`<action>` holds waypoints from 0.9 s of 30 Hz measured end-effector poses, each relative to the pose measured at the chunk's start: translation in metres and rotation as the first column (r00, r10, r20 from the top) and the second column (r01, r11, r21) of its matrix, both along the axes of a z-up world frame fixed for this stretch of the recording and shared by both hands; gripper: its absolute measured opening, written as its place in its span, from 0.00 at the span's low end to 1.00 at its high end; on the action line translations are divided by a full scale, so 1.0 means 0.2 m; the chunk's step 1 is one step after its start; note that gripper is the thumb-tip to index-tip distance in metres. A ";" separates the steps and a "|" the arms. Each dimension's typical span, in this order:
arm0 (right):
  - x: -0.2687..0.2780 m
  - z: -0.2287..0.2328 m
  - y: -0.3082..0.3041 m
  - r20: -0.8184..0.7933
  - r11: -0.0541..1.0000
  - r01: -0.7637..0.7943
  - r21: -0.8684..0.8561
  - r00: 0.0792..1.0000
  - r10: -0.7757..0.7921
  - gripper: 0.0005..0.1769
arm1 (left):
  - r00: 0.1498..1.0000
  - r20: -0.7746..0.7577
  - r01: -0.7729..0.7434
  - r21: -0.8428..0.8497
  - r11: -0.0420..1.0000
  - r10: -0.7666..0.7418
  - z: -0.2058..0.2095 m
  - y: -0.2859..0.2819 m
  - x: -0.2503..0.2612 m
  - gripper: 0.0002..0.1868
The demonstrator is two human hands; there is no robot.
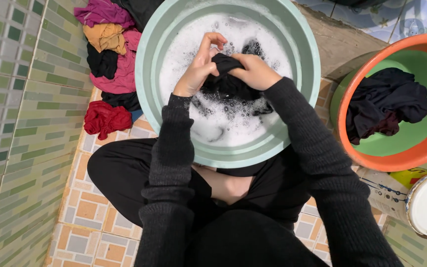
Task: Hand washing black and red clothes in a basin with soapy water.
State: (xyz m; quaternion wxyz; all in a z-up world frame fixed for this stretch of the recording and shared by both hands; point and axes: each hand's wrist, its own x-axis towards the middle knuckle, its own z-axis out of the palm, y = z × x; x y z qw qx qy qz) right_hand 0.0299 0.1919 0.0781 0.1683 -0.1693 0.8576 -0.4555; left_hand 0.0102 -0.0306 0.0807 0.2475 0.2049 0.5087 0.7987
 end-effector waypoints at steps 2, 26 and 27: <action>0.01 0.12 0.03 -0.063 1.000 0.008 0.024 0.998 -0.006 0.13 | 0.999 0.009 0.035 -0.019 0.999 -0.035 -0.02 0.01 -0.01 0.33; -0.25 -0.63 -0.32 -0.132 0.917 0.355 0.184 0.933 -0.335 0.18 | 0.648 0.536 -0.337 -0.434 0.835 0.541 -0.75 0.14 -0.11 0.31; -0.24 -0.63 -0.35 -0.105 0.896 0.439 0.072 0.896 -0.430 0.15 | 0.631 0.543 -0.367 -0.420 0.830 0.553 -0.75 0.15 -0.10 0.31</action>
